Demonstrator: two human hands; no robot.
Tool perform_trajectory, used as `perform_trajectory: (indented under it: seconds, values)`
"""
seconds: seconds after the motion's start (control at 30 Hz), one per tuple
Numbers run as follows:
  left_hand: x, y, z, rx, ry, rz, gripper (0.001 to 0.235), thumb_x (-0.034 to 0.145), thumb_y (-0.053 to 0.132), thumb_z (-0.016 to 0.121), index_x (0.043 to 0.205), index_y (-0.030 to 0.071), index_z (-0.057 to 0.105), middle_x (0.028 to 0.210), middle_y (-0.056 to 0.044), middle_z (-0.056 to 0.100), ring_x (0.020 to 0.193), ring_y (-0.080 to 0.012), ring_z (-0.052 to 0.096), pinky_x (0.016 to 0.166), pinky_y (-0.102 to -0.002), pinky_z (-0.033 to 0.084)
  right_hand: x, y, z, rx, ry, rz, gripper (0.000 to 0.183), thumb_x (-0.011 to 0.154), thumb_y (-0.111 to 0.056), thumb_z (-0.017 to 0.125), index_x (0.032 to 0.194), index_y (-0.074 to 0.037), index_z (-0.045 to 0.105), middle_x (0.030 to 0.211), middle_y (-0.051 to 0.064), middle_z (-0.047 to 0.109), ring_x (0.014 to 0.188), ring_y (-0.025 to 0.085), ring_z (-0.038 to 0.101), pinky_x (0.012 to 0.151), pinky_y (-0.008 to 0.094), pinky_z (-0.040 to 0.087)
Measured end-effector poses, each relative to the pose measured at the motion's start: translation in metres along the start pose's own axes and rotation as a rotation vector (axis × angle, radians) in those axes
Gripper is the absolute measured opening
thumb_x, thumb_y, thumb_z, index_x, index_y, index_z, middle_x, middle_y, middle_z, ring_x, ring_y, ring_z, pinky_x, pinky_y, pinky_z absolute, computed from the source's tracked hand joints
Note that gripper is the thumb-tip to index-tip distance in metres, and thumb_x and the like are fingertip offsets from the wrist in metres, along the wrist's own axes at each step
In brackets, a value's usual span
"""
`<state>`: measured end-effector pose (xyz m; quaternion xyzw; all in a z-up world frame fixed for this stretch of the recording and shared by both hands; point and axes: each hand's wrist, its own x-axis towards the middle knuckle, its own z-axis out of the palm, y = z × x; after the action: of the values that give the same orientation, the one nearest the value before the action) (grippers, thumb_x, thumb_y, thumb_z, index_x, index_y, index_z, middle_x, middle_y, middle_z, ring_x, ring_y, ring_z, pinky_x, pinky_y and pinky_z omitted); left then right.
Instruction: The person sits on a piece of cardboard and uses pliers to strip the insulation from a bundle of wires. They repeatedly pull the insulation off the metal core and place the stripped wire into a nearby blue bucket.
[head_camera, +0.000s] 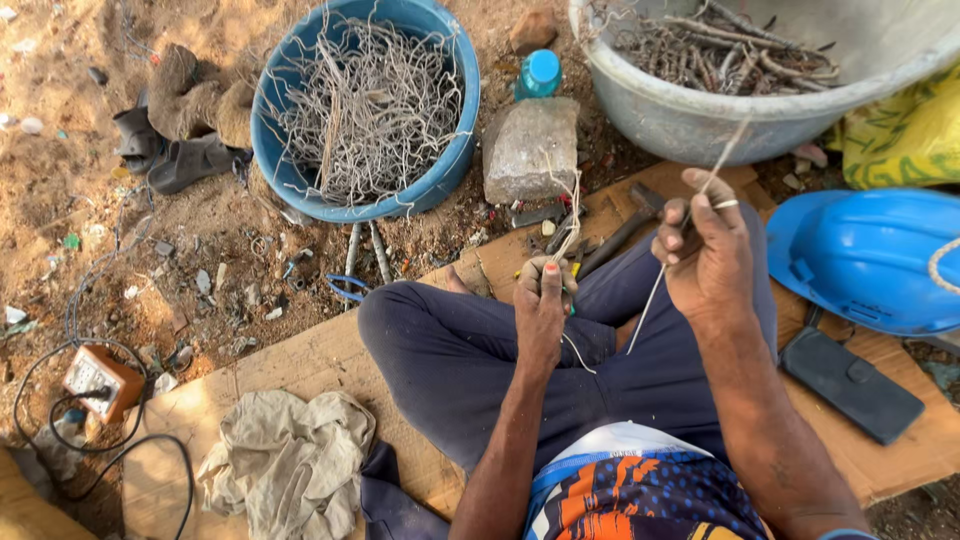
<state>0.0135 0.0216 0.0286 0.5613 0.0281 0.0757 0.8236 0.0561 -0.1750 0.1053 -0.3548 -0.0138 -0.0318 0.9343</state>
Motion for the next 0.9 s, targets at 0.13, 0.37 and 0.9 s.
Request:
perform_trajectory:
  seconds: [0.13,0.37,0.9]
  values:
    - [-0.012,-0.012,-0.008,-0.026,-0.001,-0.055,0.024,0.11,0.027,0.051,0.102,0.007,0.061,0.073,0.0,0.063,0.053,-0.0027,0.047,0.044,-0.017,0.04,0.006,-0.038,0.0,0.08,-0.062,-0.231,0.017,0.115,-0.012,0.058,0.132,-0.009,0.06,0.097,0.01,0.07,0.082,0.02,0.068,0.07,0.032,0.055]
    - [-0.013,-0.02,-0.014,-0.032,0.058,-0.097,0.024,0.109,0.028,0.052,0.102,0.007,0.062,0.073,0.0,0.063,0.053,-0.0022,0.049,0.045,-0.016,0.04,0.059,-0.121,0.017,0.204,-0.169,-0.339,0.007,0.124,-0.006,0.054,0.119,-0.003,0.057,0.123,0.016,0.068,0.112,0.026,0.067,0.1,0.04,0.058]
    - [-0.009,-0.001,-0.009,-0.073,0.029,-0.108,0.026,0.108,0.028,0.053,0.1,0.005,0.064,0.076,0.0,0.064,0.052,-0.0019,0.044,0.043,-0.017,0.034,0.134,-0.167,-0.044,0.239,-0.075,-0.362,0.01,0.118,-0.003,0.056,0.11,0.002,0.059,0.106,0.012,0.069,0.097,0.022,0.066,0.093,0.031,0.055]
